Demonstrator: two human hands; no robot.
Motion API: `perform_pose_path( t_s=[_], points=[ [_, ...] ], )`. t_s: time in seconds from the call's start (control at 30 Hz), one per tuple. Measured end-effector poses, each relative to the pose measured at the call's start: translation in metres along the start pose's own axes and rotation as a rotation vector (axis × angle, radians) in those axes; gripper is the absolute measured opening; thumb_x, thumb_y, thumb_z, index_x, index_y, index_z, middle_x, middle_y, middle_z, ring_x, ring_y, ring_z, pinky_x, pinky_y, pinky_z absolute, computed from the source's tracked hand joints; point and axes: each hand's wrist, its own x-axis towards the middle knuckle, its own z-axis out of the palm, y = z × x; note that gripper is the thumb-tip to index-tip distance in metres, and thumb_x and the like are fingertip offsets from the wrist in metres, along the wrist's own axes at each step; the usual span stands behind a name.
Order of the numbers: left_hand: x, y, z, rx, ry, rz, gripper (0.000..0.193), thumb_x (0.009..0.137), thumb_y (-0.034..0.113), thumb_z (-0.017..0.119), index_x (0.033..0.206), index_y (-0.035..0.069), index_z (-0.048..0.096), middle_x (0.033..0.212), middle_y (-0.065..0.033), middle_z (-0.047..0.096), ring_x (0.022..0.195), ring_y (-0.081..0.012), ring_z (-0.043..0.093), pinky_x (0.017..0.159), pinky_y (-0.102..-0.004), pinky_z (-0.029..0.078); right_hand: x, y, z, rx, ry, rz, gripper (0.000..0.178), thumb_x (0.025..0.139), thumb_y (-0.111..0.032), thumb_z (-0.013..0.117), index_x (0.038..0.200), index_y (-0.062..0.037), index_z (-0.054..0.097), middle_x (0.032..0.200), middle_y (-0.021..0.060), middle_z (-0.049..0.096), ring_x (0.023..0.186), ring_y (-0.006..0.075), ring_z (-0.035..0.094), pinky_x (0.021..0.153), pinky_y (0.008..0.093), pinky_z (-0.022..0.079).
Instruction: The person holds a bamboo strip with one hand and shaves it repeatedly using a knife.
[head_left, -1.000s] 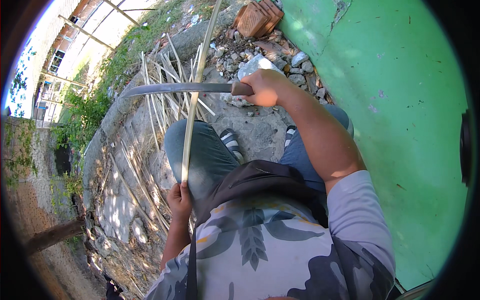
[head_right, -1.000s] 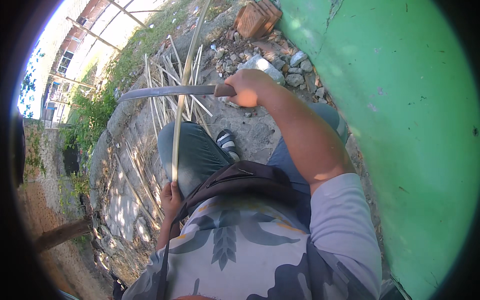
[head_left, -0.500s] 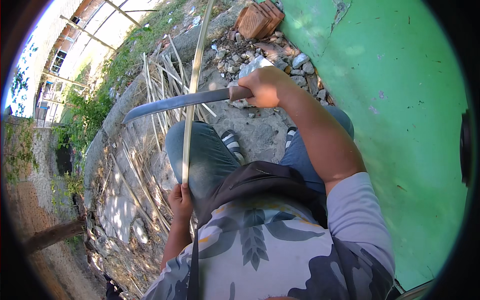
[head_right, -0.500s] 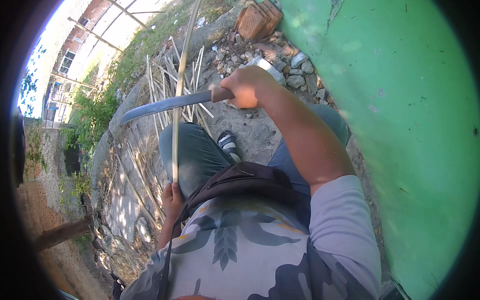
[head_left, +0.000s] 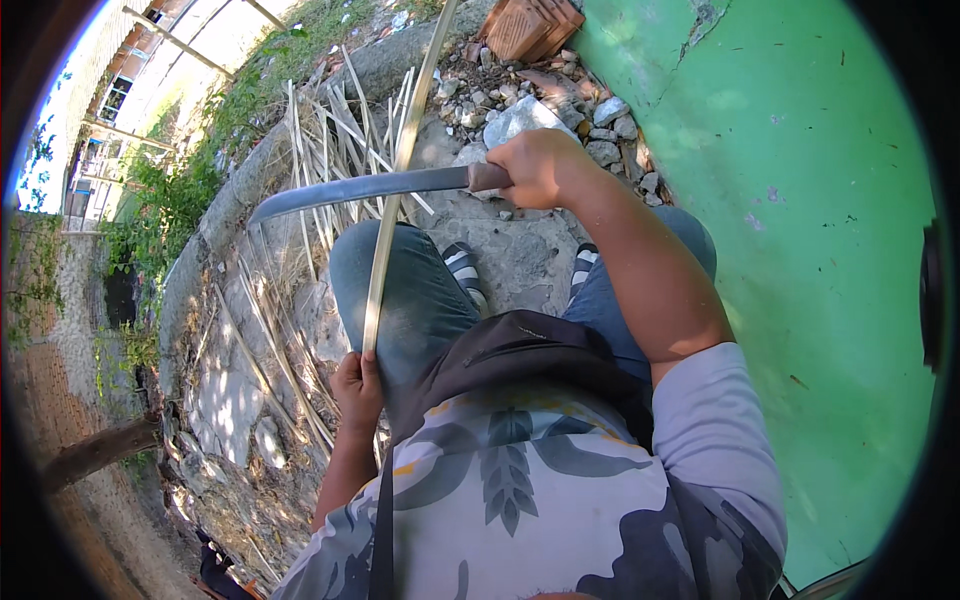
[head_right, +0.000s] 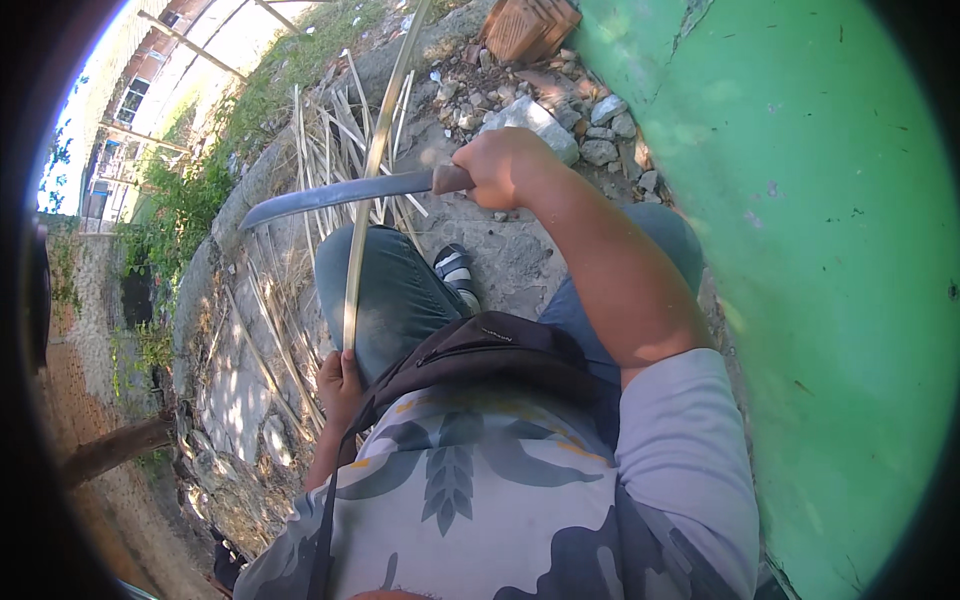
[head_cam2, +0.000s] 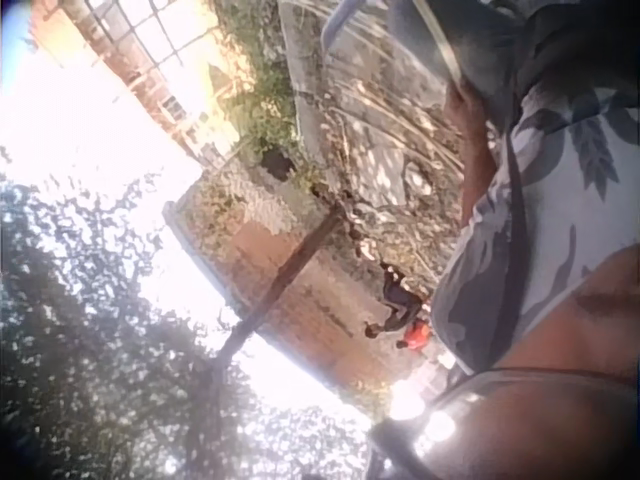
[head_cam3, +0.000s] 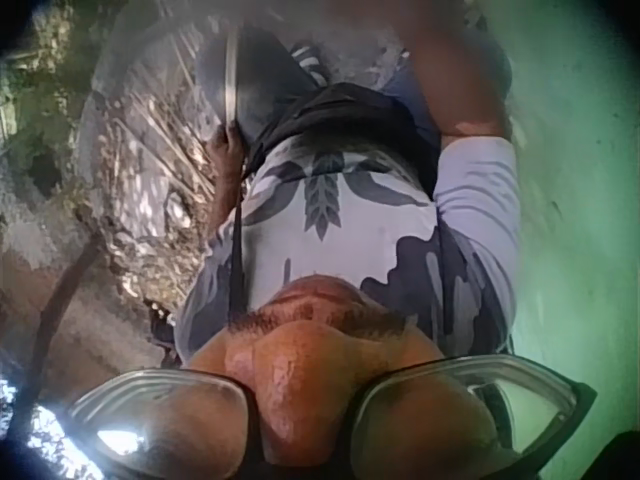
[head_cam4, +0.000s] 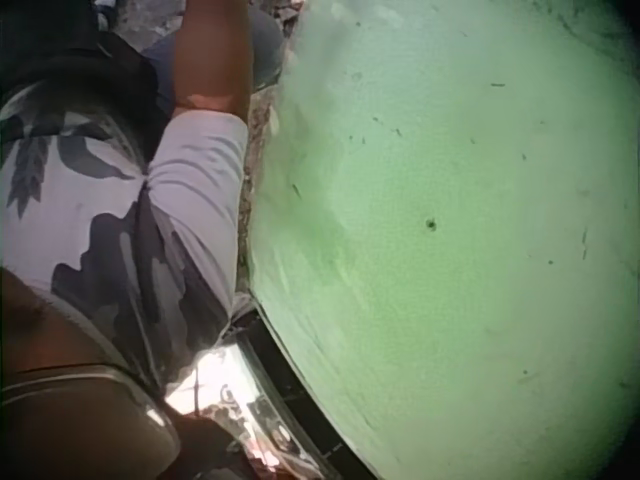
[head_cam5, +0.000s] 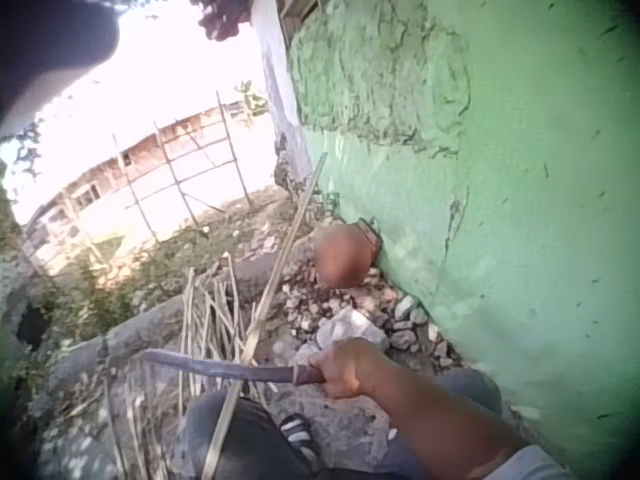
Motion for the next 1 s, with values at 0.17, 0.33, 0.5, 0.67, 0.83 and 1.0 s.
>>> perform_pose_path(
  t_s=[0.17, 0.33, 0.5, 0.67, 0.83, 1.0],
  points=[
    [0.005, 0.010, 0.001, -0.019, -0.029, -0.046, 0.045, 0.101, 0.027, 0.061, 0.068, 0.001, 0.047, 0.056, 0.0007, 0.039, 0.057, -0.0076, 0.034, 0.050, -0.0297, 0.029, 0.009, 0.034, 0.016, 0.192, 0.049, 0.188, 0.027, 0.082, -0.025, 0.065, 0.107, -0.0173, 0.071, 0.104, 0.0102, 0.072, 0.100, 0.0298, 0.068, 0.086, 0.0410, 0.053],
    [0.003, 0.002, -0.002, -0.109, -0.052, -0.114, 0.042, 0.101, 0.026, 0.061, 0.068, 0.002, 0.050, 0.058, 0.0034, 0.041, 0.058, -0.0064, 0.035, 0.051, -0.0279, 0.029, 0.005, 0.018, 0.021, 0.310, 0.151, 0.067, 0.024, 0.079, -0.027, 0.068, 0.098, -0.0134, 0.070, 0.094, 0.0131, 0.072, 0.093, 0.0332, 0.068, 0.083, 0.0435, 0.053],
    [0.003, 0.007, -0.001, -0.119, -0.043, -0.109, 0.041, 0.102, 0.025, 0.061, 0.068, 0.002, 0.053, 0.058, 0.0039, 0.044, 0.058, -0.0055, 0.037, 0.051, -0.0268, 0.030, -0.001, 0.001, 0.010, 0.056, 0.034, -0.020, 0.020, 0.080, -0.025, 0.067, 0.097, -0.0147, 0.069, 0.098, 0.0103, 0.072, 0.095, 0.0318, 0.068, 0.084, 0.0435, 0.053],
    [0.005, 0.005, 0.002, -0.118, -0.049, -0.097, 0.041, 0.102, 0.024, 0.060, 0.067, 0.002, 0.053, 0.057, 0.0030, 0.047, 0.057, -0.0054, 0.039, 0.050, -0.0269, 0.032, 0.015, 0.039, 0.026, 0.239, 0.126, 0.217, 0.021, 0.083, -0.025, 0.066, 0.100, -0.0137, 0.069, 0.103, 0.0100, 0.071, 0.101, 0.0310, 0.067, 0.087, 0.0423, 0.053],
    [0.003, -0.006, -0.004, -0.061, -0.104, -0.095, 0.039, 0.104, 0.029, 0.055, 0.073, 0.006, 0.054, 0.063, 0.0069, 0.046, 0.060, -0.0043, 0.038, 0.052, -0.0261, 0.030, 0.012, 0.030, 0.025, 0.308, 0.101, 0.127, 0.027, 0.083, -0.030, 0.069, 0.102, -0.0116, 0.067, 0.103, 0.0122, 0.071, 0.101, 0.0325, 0.067, 0.087, 0.0431, 0.053],
    [0.002, -0.007, -0.003, -0.068, -0.084, -0.093, 0.039, 0.105, 0.029, 0.055, 0.074, 0.005, 0.056, 0.063, 0.0070, 0.046, 0.060, -0.0043, 0.037, 0.052, -0.0270, 0.028, 0.002, 0.003, 0.016, 0.203, 0.050, -0.060, 0.024, 0.083, -0.029, 0.070, 0.100, -0.0134, 0.069, 0.100, 0.0121, 0.072, 0.099, 0.0326, 0.067, 0.086, 0.0433, 0.053]
  ],
)
